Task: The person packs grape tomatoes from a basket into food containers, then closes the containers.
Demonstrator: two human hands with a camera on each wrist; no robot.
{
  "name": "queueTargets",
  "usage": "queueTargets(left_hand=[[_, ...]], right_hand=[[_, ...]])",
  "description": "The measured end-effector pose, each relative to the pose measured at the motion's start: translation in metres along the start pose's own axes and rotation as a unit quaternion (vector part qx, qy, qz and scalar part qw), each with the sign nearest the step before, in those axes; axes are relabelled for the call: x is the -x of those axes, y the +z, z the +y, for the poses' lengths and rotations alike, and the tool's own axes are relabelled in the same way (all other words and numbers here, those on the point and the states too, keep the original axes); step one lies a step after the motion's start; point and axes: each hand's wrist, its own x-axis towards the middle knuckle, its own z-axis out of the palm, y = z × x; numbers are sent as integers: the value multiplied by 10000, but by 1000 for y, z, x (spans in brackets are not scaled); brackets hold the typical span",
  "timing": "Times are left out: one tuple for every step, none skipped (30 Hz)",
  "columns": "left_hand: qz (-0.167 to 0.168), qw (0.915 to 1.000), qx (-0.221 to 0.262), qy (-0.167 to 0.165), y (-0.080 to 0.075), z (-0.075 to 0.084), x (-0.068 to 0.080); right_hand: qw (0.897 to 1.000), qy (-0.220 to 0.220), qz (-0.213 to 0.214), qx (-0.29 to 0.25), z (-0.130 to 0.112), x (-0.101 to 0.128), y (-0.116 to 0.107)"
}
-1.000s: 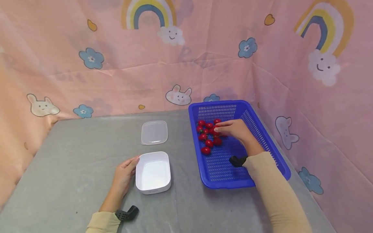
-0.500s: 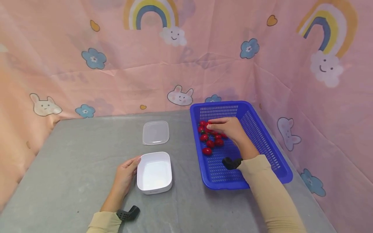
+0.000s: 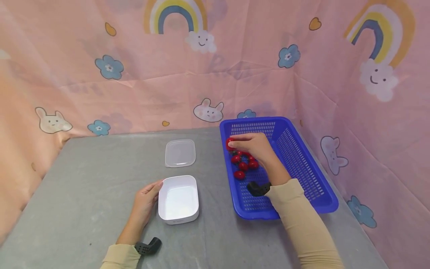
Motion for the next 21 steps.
queueTargets(left_hand=[[6,10000,7,3,0,0,0],[3,10000,0,7,0,0,0],[3,10000,-5,0,0,0,0],[0,10000,-21,-8,-1,0,0],[0,10000,-38,-30,-1,0,0],[-6,10000,-73,-41,-1,0,0],[-15,9999,-92,-49,-1,1,0],[-24,9999,-120,-51,-1,1,0],[-28,9999,-117,-58,-1,1,0],[-38,9999,-118,-56,-1,1,0],[-43,9999,-112,-53,-1,1,0],[-47,9999,-111,-43,-1,1,0],[-55,9999,-95,-40,-1,1,0],[-60,9999,-84,-38,-1,1,0],[-64,10000,-56,-47,-1,1,0],[-72,9999,-63,-37,-1,1,0],[-75,9999,-69,-36,-1,1,1],[-74,9999,-80,-34,-1,1,1],[-70,10000,-61,-31,-1,1,1],[-71,10000,-64,-14,-1,1,1],[-64,10000,-55,-5,-1,0,1]], right_hand=[[10000,6,-21,-23,-2,0,2],[10000,8,-41,-48,-3,1,4],[10000,-20,-70,-60,-4,1,6],[9999,-34,-85,-77,-5,1,8],[9999,-46,-90,-70,-6,1,10],[9999,-62,-98,-88,-8,2,13],[9999,-63,-109,-50,-9,2,15],[9999,-94,-120,-38,-10,2,17],[9998,-138,-137,-37,-11,3,20],[9997,-156,-155,-43,-12,3,22],[9997,-178,-172,-21,-14,3,24],[9996,-205,-189,-12,-15,4,26],[9995,-229,-210,25,-16,4,28],[9994,-243,-227,31,-17,5,30],[9994,-232,-252,8,-18,5,32],[9994,-214,-272,11,-19,6,35],[9993,-214,-294,-28,-20,7,37],[9992,-220,-319,-72,-21,8,39],[9990,-229,-361,-121,-21,9,41],[9988,-230,-398,-189,-22,10,43],[9983,-243,-442,-276,-22,11,45]])
